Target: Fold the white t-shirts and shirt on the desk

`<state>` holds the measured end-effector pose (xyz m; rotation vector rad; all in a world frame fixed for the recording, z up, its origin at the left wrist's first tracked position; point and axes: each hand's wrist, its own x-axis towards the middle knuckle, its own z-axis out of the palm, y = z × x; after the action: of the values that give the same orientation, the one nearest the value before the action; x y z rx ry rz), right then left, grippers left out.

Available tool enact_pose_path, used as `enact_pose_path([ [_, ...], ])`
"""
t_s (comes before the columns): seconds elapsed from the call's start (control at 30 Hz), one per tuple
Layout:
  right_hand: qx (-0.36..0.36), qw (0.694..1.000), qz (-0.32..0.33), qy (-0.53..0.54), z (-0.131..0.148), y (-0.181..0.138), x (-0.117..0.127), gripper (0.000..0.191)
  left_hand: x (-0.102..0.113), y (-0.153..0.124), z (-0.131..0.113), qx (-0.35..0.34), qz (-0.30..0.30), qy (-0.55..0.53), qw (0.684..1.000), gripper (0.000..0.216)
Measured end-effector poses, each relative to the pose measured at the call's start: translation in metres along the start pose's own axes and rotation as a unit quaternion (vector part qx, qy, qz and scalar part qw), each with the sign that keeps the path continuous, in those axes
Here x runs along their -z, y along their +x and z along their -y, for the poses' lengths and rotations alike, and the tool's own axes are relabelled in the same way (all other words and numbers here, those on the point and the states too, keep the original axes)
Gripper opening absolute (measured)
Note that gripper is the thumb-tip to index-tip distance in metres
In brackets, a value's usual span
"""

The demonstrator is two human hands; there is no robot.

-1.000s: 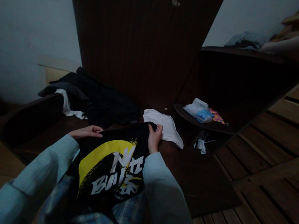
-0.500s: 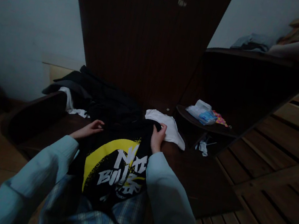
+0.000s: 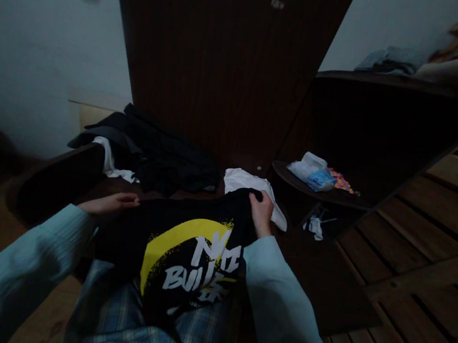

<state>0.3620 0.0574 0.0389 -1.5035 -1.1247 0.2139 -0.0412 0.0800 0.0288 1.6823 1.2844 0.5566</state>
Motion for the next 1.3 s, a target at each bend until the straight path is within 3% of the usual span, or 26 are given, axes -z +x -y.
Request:
enact_pose_path([
  [0.1,-0.03,0.979,0.202,0.01,0.01,0.008,0.023,0.029,0.004,0.008,0.001,0.036,-0.151,-0.075,0.985,0.021],
  [0.2,-0.091,0.919,0.383,-0.018,0.024,0.012,0.045,0.026,0.015,0.015,-0.009,0.028,-0.273,-0.059,0.96,0.017],
  [0.27,-0.118,0.887,0.447,-0.012,0.036,0.014,0.058,0.023,0.025,0.014,-0.022,-0.001,-0.299,-0.076,0.951,0.016],
  [0.33,-0.13,0.869,0.477,0.01,0.049,0.019,0.069,0.022,0.036,0.011,-0.036,-0.032,-0.278,-0.127,0.952,0.018],
  [0.4,-0.113,0.881,0.459,0.022,0.06,0.028,0.076,0.024,0.048,0.008,-0.051,-0.069,-0.269,-0.169,0.946,0.019],
  [0.43,-0.087,0.901,0.424,0.025,0.065,0.034,0.079,0.025,0.053,0.008,-0.057,-0.096,-0.285,-0.177,0.937,0.019],
  [0.5,-0.005,0.951,0.307,0.022,0.071,0.049,0.079,0.025,0.063,0.013,-0.07,-0.16,-0.364,-0.169,0.902,0.018],
  [0.57,0.094,0.983,0.157,-0.009,0.073,0.064,0.072,0.024,0.068,0.024,-0.08,-0.223,-0.447,-0.133,0.856,0.018],
  [0.63,0.164,0.982,0.031,-0.09,0.072,0.073,0.059,0.025,0.067,0.036,-0.087,-0.252,-0.473,-0.101,0.838,0.019],
  [0.67,0.178,0.973,-0.005,-0.146,0.07,0.074,0.05,0.026,0.065,0.042,-0.09,-0.248,-0.453,-0.094,0.851,0.02],
  [0.73,0.163,0.95,-0.016,-0.267,0.063,0.071,0.032,0.028,0.058,0.051,-0.089,-0.204,-0.365,-0.083,0.905,0.027],
  [0.8,0.131,0.922,0.018,-0.365,0.053,0.064,0.017,0.03,0.053,0.056,-0.081,-0.145,-0.259,-0.042,0.954,0.033],
  [0.9,0.129,0.886,0.064,-0.44,0.039,0.056,0.006,0.029,0.05,0.061,-0.063,-0.104,-0.185,0.064,0.975,0.024],
  [0.97,0.151,0.874,0.084,-0.454,0.033,0.056,0.003,0.027,0.049,0.065,-0.053,-0.109,-0.219,0.118,0.962,0.011],
  [1.03,0.162,0.879,0.077,-0.442,0.031,0.061,0.001,0.026,0.047,0.07,-0.051,-0.13,-0.307,0.143,0.932,0.008],
  [1.17,0.172,0.912,-0.044,-0.371,0.029,0.071,-0.01,0.034,0.034,0.086,-0.059,-0.189,-0.479,0.16,0.842,0.019],
  [1.23,0.173,0.915,-0.065,-0.358,0.024,0.072,-0.02,0.035,0.025,0.093,-0.06,-0.199,-0.502,0.185,0.821,0.023],
  [1.3,0.158,0.913,-0.029,-0.376,0.016,0.068,-0.03,0.033,0.015,0.099,-0.056,-0.178,-0.483,0.234,0.825,0.026],
])
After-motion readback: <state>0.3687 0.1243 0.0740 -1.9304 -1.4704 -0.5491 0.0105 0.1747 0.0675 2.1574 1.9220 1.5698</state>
